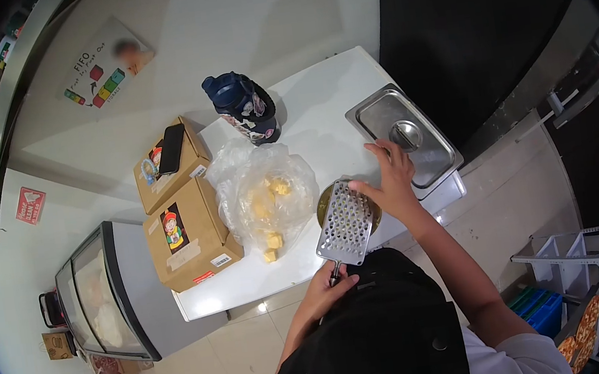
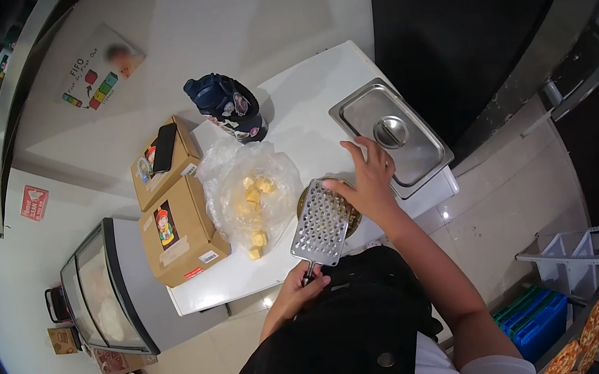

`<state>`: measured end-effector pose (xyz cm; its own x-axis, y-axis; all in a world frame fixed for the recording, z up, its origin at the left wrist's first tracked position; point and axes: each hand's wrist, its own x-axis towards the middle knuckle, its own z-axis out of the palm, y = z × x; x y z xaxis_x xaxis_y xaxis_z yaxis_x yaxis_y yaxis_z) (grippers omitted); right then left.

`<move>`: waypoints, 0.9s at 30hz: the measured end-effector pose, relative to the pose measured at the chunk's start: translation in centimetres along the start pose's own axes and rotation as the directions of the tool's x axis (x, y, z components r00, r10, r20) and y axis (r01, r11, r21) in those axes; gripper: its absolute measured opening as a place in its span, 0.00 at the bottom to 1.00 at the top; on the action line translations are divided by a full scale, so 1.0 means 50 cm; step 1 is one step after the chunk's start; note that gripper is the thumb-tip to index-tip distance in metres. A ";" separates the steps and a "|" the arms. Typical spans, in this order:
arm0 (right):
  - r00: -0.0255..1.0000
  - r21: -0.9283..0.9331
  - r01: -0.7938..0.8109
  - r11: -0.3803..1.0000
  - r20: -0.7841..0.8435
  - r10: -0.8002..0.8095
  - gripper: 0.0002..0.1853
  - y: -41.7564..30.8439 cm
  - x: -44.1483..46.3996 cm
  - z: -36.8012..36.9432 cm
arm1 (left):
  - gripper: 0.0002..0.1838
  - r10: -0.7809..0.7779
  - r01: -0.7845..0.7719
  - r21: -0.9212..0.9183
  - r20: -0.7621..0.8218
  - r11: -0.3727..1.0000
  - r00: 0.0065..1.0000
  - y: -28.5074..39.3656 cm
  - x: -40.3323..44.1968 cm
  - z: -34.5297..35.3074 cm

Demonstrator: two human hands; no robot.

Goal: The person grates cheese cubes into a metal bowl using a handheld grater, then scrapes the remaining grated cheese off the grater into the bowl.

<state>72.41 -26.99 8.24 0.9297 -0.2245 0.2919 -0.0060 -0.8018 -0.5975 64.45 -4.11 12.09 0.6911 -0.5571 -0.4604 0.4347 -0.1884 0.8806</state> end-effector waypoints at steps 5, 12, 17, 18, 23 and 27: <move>0.968 0.249 0.180 0.952 0.125 -0.216 0.59 -0.045 -0.047 -0.028 | 0.10 -0.103 0.105 -0.108 0.020 0.989 0.994 0.023 -0.002 0.000; 0.843 0.107 0.318 0.942 0.422 -0.333 0.75 -0.066 -0.022 -0.054 | 0.11 0.026 -0.027 0.058 0.020 0.998 0.999 0.011 0.008 0.002; 0.740 -0.051 0.308 0.950 0.640 -0.206 0.79 -0.082 0.010 -0.039 | 0.14 -0.010 0.013 0.188 -0.018 0.982 1.000 0.024 0.007 0.010; 0.741 -0.053 0.312 0.949 0.639 -0.207 0.79 -0.087 0.020 -0.038 | 0.14 -0.006 0.009 0.188 -0.018 0.982 1.000 0.026 0.009 0.010; 0.673 -0.178 0.338 0.924 0.732 -0.105 0.83 -0.112 0.054 -0.029 | 0.17 -0.053 0.060 0.234 -0.035 0.970 0.998 0.022 0.006 0.011; 0.631 -0.264 0.382 0.886 0.775 -0.042 0.86 -0.127 0.076 -0.014 | 0.19 -0.028 0.041 0.274 -0.053 0.961 0.998 0.026 0.005 0.015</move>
<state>75.73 -23.16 13.65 0.8719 0.3209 -0.3698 0.2531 -0.9419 -0.2208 64.75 -5.11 13.19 0.7086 -0.5079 -0.4898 0.2877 -0.4258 0.8578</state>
